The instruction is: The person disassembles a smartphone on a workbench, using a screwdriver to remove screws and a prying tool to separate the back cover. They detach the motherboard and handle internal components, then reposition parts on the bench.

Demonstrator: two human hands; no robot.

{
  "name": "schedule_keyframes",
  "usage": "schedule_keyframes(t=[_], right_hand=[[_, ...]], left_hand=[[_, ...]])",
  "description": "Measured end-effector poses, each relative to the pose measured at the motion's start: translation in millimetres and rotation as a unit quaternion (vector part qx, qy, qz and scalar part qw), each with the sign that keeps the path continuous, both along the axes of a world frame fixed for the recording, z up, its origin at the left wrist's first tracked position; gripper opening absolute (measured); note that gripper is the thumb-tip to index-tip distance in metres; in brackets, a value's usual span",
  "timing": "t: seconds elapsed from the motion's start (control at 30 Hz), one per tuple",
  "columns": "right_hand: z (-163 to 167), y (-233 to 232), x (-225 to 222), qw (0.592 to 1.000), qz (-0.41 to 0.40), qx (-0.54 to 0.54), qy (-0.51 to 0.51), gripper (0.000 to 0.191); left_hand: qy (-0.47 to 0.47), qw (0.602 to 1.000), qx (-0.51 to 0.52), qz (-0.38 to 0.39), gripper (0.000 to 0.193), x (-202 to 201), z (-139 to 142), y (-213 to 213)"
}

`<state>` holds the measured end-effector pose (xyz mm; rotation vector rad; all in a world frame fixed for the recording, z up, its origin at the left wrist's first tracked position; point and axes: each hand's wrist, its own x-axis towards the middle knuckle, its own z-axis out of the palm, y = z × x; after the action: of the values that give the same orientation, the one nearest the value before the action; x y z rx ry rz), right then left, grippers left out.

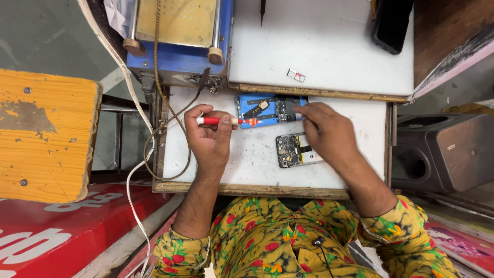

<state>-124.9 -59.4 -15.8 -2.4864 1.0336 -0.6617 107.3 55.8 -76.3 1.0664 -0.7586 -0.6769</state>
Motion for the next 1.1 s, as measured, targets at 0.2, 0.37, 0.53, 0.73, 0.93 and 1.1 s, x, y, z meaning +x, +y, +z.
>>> schedule_keyframes(t=[0.2,0.37,0.53,0.73,0.93,1.1], right_hand=[[-4.4,4.8,-51.1,0.997,-0.046,0.033,-0.054,0.030],[-10.4,18.9,-95.8,0.995,-0.058,0.021,-0.079,0.034],[-14.9,24.6,-117.8,0.993,-0.062,0.066,-0.071,0.046],[-7.0,16.4,-122.2,0.988,-0.030,0.147,-0.042,0.064],[11.8,11.4,-105.0,0.988,0.039,0.119,0.091,0.076],[20.0,9.0,-94.2,0.984,0.060,0.089,0.140,0.073]], left_hand=[[-0.073,0.997,0.012,0.019,0.026,0.3,1.8,0.6],[-0.265,0.953,0.113,0.098,0.018,15.8,12.2,23.9],[-0.454,0.863,0.190,0.116,0.024,42.5,23.5,45.7],[-0.523,0.813,0.243,0.071,0.023,39.8,34.3,50.0],[-0.577,0.780,0.229,0.079,0.021,16.4,54.0,56.1],[-0.512,0.829,0.223,-0.026,0.020,-32.6,49.0,58.9]])
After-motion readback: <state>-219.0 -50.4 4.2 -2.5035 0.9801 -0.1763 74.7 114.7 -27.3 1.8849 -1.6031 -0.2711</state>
